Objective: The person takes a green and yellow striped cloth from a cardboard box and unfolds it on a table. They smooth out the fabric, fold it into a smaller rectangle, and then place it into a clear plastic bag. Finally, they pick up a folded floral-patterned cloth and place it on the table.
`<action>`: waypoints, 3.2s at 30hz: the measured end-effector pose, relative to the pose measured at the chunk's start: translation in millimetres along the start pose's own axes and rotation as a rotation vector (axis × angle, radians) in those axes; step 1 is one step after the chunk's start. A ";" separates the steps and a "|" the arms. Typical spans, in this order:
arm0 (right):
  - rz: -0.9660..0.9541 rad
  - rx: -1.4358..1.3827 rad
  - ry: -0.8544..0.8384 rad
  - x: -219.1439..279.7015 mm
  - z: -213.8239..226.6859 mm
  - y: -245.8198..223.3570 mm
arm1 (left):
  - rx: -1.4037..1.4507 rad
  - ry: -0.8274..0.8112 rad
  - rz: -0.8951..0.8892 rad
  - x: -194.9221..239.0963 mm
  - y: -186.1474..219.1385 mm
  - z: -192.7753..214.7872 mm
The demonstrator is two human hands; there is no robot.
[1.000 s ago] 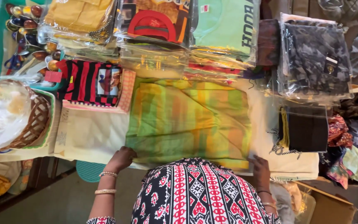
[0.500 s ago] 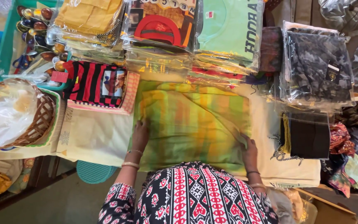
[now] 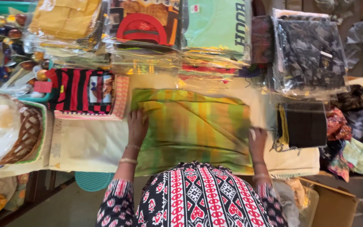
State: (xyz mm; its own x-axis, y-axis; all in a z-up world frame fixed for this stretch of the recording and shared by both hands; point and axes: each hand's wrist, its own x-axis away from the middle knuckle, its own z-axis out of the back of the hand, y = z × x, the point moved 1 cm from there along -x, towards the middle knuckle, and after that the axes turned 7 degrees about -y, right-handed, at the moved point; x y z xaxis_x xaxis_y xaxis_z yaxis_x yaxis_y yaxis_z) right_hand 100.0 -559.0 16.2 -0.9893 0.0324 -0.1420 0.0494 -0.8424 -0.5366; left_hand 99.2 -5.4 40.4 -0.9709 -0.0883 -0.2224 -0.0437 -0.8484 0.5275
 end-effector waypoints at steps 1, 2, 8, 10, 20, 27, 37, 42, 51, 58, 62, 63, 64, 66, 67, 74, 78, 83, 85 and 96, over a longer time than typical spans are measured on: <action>-0.012 0.008 0.008 -15.5 -19.9 13.7 | 0.009 -0.008 -0.011 -14.0 2.0 -3.9; 0.014 0.054 -0.003 -31.0 -39.3 27.7 | -0.085 -0.006 -0.047 -27.8 4.8 -7.9; 0.016 -0.007 -0.081 -85.7 -36.6 -13.9 | -0.223 -0.359 0.055 -60.5 -22.5 -35.3; -0.045 -0.078 -0.157 -87.1 -28.3 -16.4 | -0.238 -0.366 0.007 -50.5 -25.0 -24.7; 0.034 0.135 0.047 -6.3 27.1 -13.8 | -0.026 -0.343 -0.139 55.6 -1.1 30.0; 0.120 -0.032 -0.147 -23.3 13.9 -62.7 | 0.128 -0.348 -0.061 40.5 32.0 44.3; 0.048 -0.127 -0.390 -16.6 -10.5 7.3 | 0.107 -0.234 0.048 41.9 -19.6 24.0; -0.108 -0.034 -0.253 -29.0 19.4 -7.4 | 0.203 -0.134 0.167 54.6 -16.0 24.7; 0.333 -0.149 -0.229 -38.5 -35.8 -88.7 | 0.346 -0.102 0.067 68.8 22.3 30.6; 0.674 0.078 -0.534 -14.5 -87.5 -153.0 | 0.415 -0.275 0.129 87.8 9.7 13.3; 0.613 0.196 -0.825 -9.2 -81.9 -144.8 | 0.457 -0.410 0.074 105.6 7.1 23.4; 0.570 0.215 -0.932 -8.2 -77.8 -141.7 | 0.466 -0.445 0.102 110.5 6.1 25.4; 0.570 0.217 -0.932 -6.8 -74.3 -137.5 | 0.468 -0.444 0.102 112.1 5.6 24.8; 0.408 0.280 -1.040 -3.6 -68.4 -127.3 | 0.465 -0.422 0.339 115.4 1.9 23.5; 0.409 0.281 -1.039 -1.5 -71.7 -117.9 | 0.466 -0.421 0.338 113.2 3.0 24.4; 0.317 0.179 -0.304 -21.9 -60.4 -127.4 | 0.030 -0.021 -0.030 67.8 30.7 50.2; 0.308 0.298 -0.019 -55.2 -88.5 -78.6 | -0.043 -0.224 -0.116 82.1 -30.5 -31.0; 0.249 0.360 -0.133 -79.5 -105.3 -14.9 | -0.100 -0.691 -0.068 91.1 -23.5 -23.1; 0.161 0.344 -0.184 -84.5 -105.4 -7.1 | -0.119 -0.828 -0.040 92.9 -11.1 -12.4; 0.390 -0.239 -0.543 -28.6 -61.4 -162.9 | 0.282 -0.380 -0.309 9.9 113.7 75.0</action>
State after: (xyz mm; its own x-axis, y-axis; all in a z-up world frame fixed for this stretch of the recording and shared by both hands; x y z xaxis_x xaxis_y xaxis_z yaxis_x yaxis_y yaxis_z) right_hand 128.7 -389.6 56.6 -0.8188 -0.5727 0.0405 0.3811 -0.5948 -0.7078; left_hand 67.0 -63.6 159.7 -0.9171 0.3809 -0.1178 -0.3501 -0.6282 0.6948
